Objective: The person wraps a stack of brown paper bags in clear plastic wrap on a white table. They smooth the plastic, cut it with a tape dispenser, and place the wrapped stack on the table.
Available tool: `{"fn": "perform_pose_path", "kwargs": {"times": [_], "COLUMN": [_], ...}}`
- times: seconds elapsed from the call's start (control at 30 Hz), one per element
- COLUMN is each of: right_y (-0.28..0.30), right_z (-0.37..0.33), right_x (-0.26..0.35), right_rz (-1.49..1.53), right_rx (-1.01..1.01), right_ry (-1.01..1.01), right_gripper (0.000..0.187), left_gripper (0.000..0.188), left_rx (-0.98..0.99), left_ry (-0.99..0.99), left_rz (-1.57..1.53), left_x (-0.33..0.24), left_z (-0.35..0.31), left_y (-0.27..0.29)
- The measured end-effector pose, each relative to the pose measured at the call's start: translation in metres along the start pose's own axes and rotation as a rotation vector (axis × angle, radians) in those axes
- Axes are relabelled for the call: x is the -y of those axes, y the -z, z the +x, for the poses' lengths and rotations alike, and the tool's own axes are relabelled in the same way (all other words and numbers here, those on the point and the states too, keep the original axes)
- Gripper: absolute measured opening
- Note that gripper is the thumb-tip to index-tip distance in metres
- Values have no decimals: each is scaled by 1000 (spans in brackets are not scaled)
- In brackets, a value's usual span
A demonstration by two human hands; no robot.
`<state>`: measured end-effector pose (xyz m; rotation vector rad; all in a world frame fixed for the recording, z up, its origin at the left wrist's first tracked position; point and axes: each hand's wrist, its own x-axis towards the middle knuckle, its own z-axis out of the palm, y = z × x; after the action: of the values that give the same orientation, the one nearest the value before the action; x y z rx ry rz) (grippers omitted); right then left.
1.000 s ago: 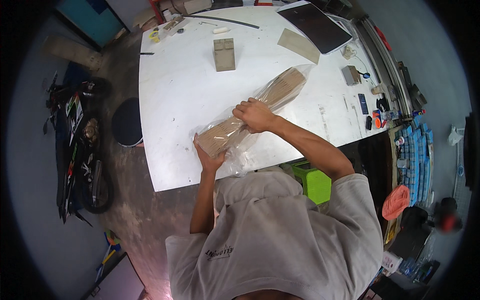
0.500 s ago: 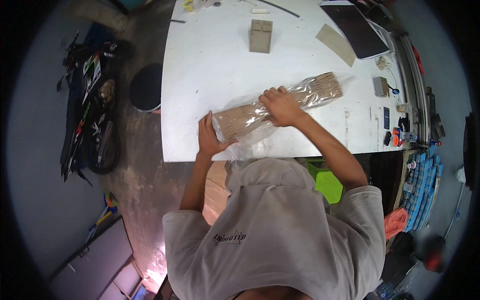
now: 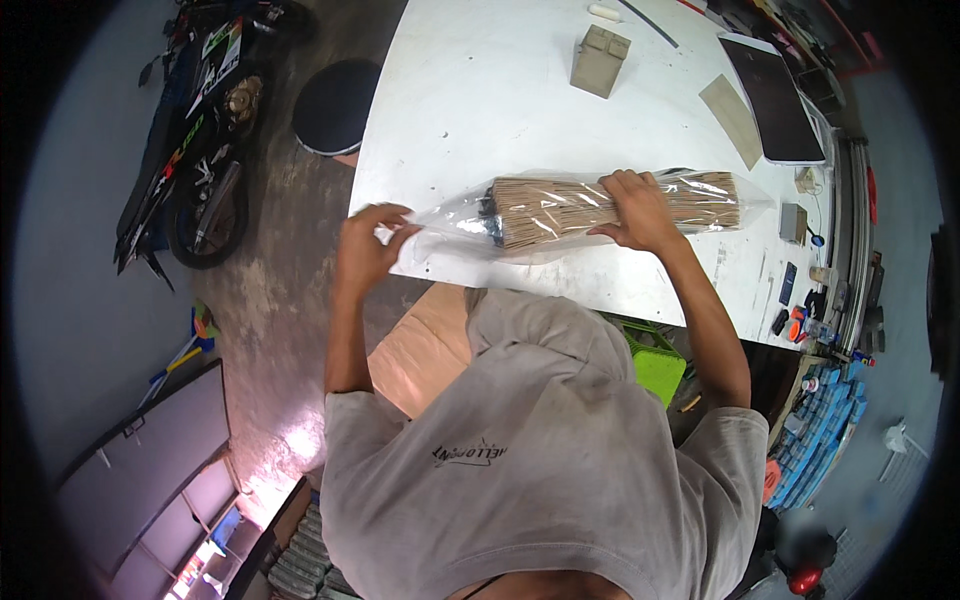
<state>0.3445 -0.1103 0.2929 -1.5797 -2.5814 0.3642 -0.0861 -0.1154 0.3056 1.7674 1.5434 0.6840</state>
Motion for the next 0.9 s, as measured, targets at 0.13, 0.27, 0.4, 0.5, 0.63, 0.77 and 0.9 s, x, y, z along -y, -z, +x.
{"fn": "perform_pose_path", "kwargs": {"times": [0.13,0.27,0.4,0.5,0.63,0.77,0.9], "right_y": [-3,4,23,26,36,44,47], "right_z": [-5,-5,-15,-30,-32,-46,-33], "right_x": [-2,-3,-8,-16,-15,-8,7], "right_rz": [10,88,117,187,243,307,91], "right_rx": [26,37,10,-74,-197,-274,-177], "right_ry": [-40,-13,-4,-68,-90,-234,-153], "right_gripper": [68,71,55,23,18,13,53], "left_gripper": [74,83,16,18,18,30,43], "left_rx": [-200,-49,106,142,124,38,-159], "left_ry": [-216,-100,-208,-233,-233,-81,425], "left_rz": [112,70,254,150,120,-483,-695], "left_x": [1,5,2,-19,-35,16,197], "left_z": [-15,-15,10,23,23,19,12], "left_y": [-6,-51,-19,4,16,22,-59]}}
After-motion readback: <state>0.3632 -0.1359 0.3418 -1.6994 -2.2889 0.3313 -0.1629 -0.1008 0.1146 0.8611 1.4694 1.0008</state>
